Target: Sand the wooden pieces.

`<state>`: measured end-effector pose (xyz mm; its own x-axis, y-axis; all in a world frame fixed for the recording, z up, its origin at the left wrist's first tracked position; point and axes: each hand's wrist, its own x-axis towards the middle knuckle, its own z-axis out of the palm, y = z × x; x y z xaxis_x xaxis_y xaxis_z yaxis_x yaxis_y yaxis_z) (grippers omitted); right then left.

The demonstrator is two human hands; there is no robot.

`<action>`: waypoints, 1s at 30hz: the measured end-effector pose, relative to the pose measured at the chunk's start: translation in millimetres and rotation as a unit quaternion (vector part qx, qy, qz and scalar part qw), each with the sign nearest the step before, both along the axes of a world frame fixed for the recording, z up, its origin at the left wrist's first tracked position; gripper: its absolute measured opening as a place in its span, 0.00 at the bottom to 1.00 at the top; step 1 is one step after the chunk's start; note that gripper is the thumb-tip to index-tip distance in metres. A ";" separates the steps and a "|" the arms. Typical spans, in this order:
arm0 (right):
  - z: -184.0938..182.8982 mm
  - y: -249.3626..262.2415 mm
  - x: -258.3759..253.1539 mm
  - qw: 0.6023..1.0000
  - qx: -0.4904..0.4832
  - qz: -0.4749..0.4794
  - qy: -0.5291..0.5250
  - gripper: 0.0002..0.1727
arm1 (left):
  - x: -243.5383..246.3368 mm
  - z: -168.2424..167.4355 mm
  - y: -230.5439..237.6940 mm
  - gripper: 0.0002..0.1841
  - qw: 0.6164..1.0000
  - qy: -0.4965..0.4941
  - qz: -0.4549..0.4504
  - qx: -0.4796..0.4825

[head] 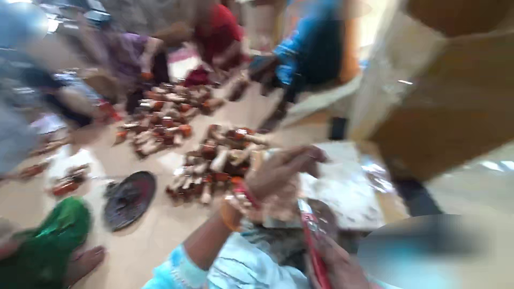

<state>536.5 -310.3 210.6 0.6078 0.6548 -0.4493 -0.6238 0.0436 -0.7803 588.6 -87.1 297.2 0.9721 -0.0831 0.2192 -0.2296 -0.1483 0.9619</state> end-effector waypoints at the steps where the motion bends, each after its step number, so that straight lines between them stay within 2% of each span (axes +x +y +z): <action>1: 3.8 3.5 0.8 0.999 -0.015 -0.015 0.025 0.18 | -1.5 -2.9 -0.4 0.17 0.999 -0.027 0.021 0.000; 4: -1.2 6.8 4.2 0.998 -0.028 -0.001 0.058 0.18 | -5.8 -17.6 -3.6 0.21 0.994 -0.076 0.072 0.025; 7: -3.5 9.6 6.8 0.995 -0.082 0.037 0.046 0.17 | -6.6 -33.5 -13.7 0.20 0.991 -0.079 0.111 -0.001; 10: -1.4 13.3 8.2 0.989 -0.127 0.071 0.032 0.18 | -15.9 -36.7 -19.5 0.19 0.989 -0.067 0.135 -0.008; 16: 10.4 19.0 11.0 0.978 -0.160 0.129 0.047 0.17 | -1.4 -38.9 -21.3 0.20 0.981 -0.117 0.150 -0.041; 20: 15.2 35.3 15.0 0.983 -0.109 0.090 0.116 0.16 | -2.0 -37.5 -26.5 0.20 0.978 -0.106 0.175 -0.051; 24: 7.0 24.5 26.0 0.980 0.049 0.037 0.188 0.18 | -10.6 -37.7 -23.8 0.19 0.982 -0.088 0.164 -0.035; 25: 6.0 18.7 27.6 0.982 0.049 0.027 0.180 0.20 | -13.2 -37.5 -22.5 0.19 0.983 -0.079 0.161 -0.034; 27: 7.3 12.5 27.2 0.991 -0.022 0.022 0.129 0.18 | -14.8 -38.6 -20.2 0.20 0.984 -0.076 0.155 -0.030; 30: 12.4 15.5 21.8 0.986 -0.127 0.070 0.078 0.17 | -5.0 -39.4 -18.3 0.21 0.982 -0.098 0.154 -0.054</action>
<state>558.3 -294.9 223.0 0.4297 0.5815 -0.6908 -0.7239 -0.2354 -0.6485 583.6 -105.4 257.8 0.8853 0.2430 0.3965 -0.3725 -0.1398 0.9174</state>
